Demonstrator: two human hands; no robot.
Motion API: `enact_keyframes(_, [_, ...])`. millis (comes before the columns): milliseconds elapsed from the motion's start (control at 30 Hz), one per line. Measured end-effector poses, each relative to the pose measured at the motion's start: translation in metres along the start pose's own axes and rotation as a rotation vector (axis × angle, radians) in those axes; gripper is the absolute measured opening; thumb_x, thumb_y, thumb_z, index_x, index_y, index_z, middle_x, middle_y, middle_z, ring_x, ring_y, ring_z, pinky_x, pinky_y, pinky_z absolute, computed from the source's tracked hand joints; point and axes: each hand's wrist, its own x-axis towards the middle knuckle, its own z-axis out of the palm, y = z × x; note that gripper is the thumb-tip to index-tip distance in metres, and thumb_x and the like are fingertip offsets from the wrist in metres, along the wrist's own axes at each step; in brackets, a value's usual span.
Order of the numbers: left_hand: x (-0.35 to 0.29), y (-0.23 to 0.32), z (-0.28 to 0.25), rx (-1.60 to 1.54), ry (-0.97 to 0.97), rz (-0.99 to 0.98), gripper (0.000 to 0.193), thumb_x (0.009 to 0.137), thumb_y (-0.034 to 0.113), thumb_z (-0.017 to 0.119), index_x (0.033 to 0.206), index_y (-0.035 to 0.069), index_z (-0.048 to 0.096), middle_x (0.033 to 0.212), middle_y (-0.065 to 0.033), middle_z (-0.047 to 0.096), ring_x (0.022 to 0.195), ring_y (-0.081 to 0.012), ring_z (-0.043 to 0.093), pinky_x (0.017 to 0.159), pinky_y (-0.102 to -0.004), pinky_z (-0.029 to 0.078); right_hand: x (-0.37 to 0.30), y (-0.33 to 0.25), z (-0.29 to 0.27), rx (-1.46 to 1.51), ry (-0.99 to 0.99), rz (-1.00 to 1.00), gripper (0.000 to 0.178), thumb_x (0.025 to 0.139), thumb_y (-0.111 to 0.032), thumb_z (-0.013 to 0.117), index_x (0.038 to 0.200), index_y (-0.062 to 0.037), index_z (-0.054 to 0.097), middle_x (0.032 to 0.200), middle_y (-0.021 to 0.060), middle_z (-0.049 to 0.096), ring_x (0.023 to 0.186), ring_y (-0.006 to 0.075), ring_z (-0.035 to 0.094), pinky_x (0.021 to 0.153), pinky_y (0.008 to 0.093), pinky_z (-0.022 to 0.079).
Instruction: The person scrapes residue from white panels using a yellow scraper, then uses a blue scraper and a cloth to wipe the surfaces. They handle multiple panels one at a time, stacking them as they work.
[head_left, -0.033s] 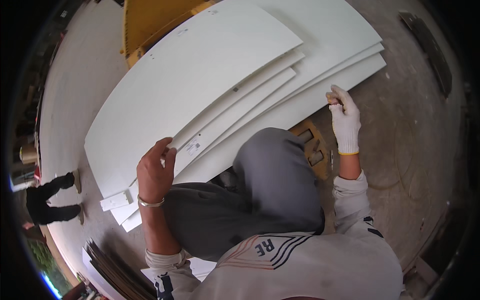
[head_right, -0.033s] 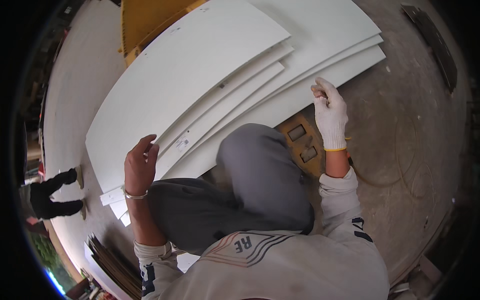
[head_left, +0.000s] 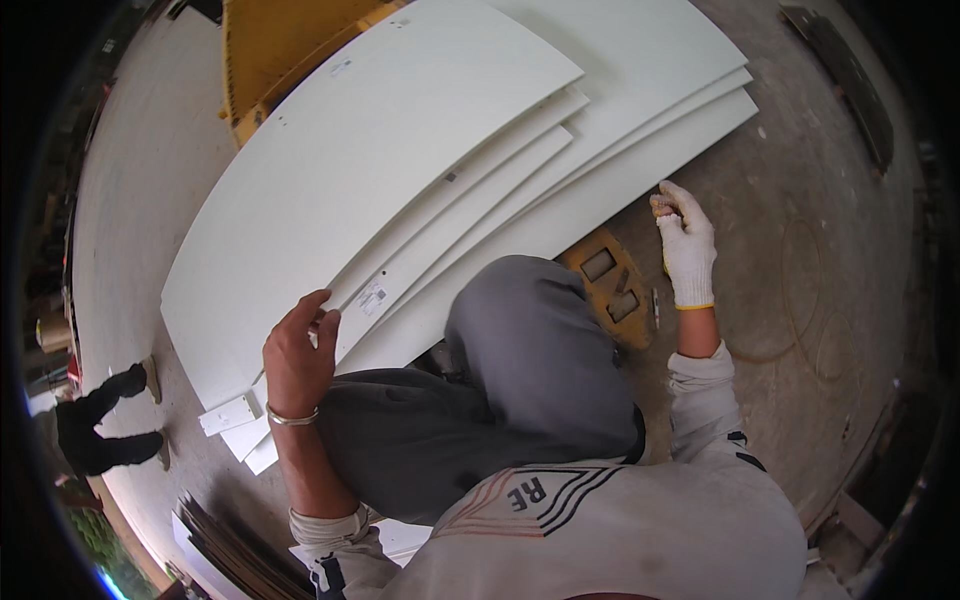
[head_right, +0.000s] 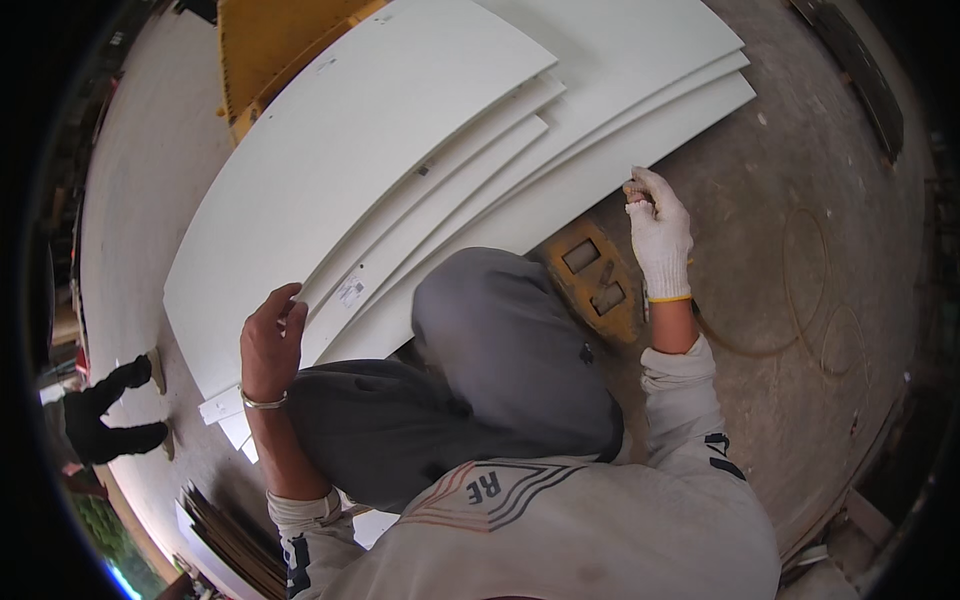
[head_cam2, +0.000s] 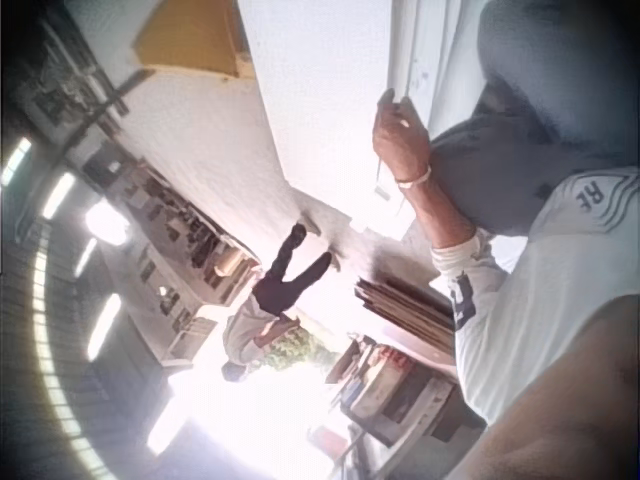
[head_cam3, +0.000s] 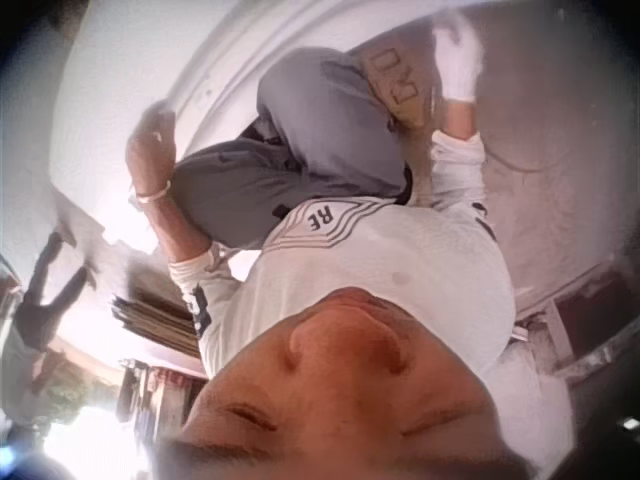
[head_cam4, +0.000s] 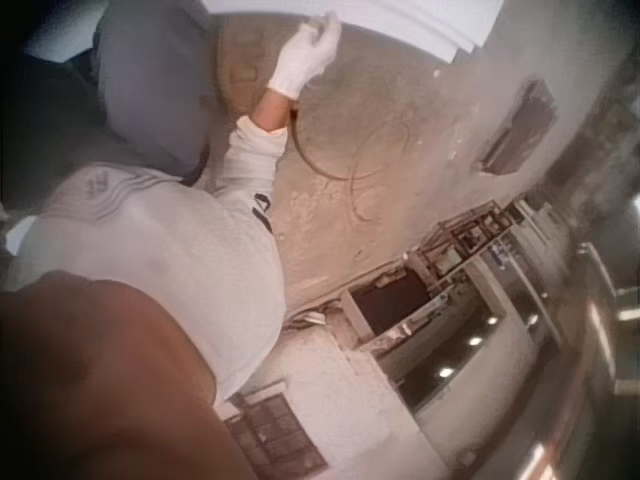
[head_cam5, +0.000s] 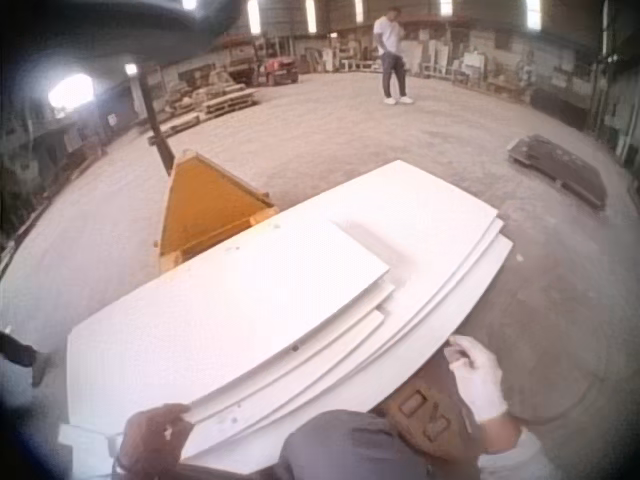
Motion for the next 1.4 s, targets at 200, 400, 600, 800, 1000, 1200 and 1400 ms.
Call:
enact_keyframes(200, [0.005, 0.007, -0.004, -0.045, -0.051, -0.102, 0.027, 0.101, 0.012, 0.067, 0.124, -0.001, 0.072, 0.090, -0.0159, 0.077, 0.084, -0.0236, 0.074, 0.079, -0.0350, 0.058, -0.099, 0.137, -0.044, -0.375, -0.060, 0.476, 0.040, 0.096, -0.019, 0.061, 0.134, -0.0076, 0.068, 0.123, 0.0166, 0.075, 0.112, 0.0276, 0.072, 0.097, 0.0374, 0.055])
enact_keyframes(400, [-0.025, -0.003, -0.006, -0.391, 0.321, -0.315, 0.020, 0.102, 0.008, 0.064, 0.116, -0.003, 0.073, 0.090, -0.0116, 0.078, 0.083, -0.0174, 0.073, 0.077, -0.0305, 0.057, -0.098, 0.151, 0.042, -0.817, -0.252, 0.525, 0.049, 0.095, -0.040, 0.065, 0.127, -0.0041, 0.069, 0.127, 0.0262, 0.070, 0.119, 0.0450, 0.066, 0.100, 0.0510, 0.052])
enact_keyframes(600, [-0.013, 0.034, -0.010, -0.309, 0.292, 0.101, 0.011, 0.090, 0.006, 0.071, 0.101, 0.004, 0.071, 0.081, -0.0134, 0.069, 0.076, -0.0351, 0.067, 0.068, -0.0450, 0.052, -0.080, 0.163, 0.070, -0.908, -0.423, 0.454, 0.048, 0.096, -0.037, 0.064, 0.128, -0.0010, 0.065, 0.121, 0.0226, 0.070, 0.111, 0.0402, 0.068, 0.094, 0.0501, 0.054])
enact_keyframes(800, [0.000, 0.026, 0.030, -0.275, 0.173, 0.181, 0.011, 0.087, 0.010, 0.069, 0.086, 0.006, 0.059, 0.070, -0.0075, 0.054, 0.068, -0.0271, 0.057, 0.064, -0.0409, 0.047, -0.061, 0.178, 0.074, -1.034, -0.490, 0.455, 0.044, 0.097, -0.032, 0.062, 0.129, -0.0025, 0.062, 0.115, 0.0196, 0.069, 0.103, 0.0376, 0.068, 0.089, 0.0491, 0.055])
enact_keyframes(1000, [0.044, 0.032, 0.046, -0.205, -0.063, 0.211, 0.019, 0.085, 0.018, 0.069, 0.083, 0.005, 0.056, 0.072, -0.0060, 0.055, 0.072, -0.0231, 0.059, 0.066, -0.0367, 0.045, -0.044, 0.181, 0.086, -1.005, -0.507, 0.545, 0.040, 0.099, -0.027, 0.061, 0.131, -0.0041, 0.059, 0.108, 0.0166, 0.068, 0.096, 0.0350, 0.068, 0.084, 0.0480, 0.056])
enact_keyframes(1200, [0.070, 0.033, 0.060, -0.229, -0.124, 0.030, 0.015, 0.080, 0.015, 0.069, 0.083, 0.004, 0.059, 0.071, -0.0095, 0.061, 0.071, -0.0291, 0.063, 0.068, -0.0415, 0.049, -0.069, 0.126, 0.049, -0.865, -0.514, 0.717, 0.036, 0.100, -0.022, 0.059, 0.132, -0.0056, 0.056, 0.101, 0.0136, 0.066, 0.088, 0.0324, 0.068, 0.080, 0.0470, 0.057])
enact_keyframes(1400, [0.037, 0.056, 0.052, -0.328, -0.135, -0.199, 0.012, 0.084, 0.013, 0.066, 0.081, 0.003, 0.059, 0.072, -0.0175, 0.065, 0.072, -0.0401, 0.067, 0.068, -0.0505, 0.053, -0.104, 0.027, -0.052, -0.471, -0.497, 1.058, 0.034, 0.101, -0.017, 0.057, 0.134, -0.0071, 0.054, 0.095, 0.0106, 0.065, 0.081, 0.0297, 0.068, 0.075, 0.0460, 0.059])
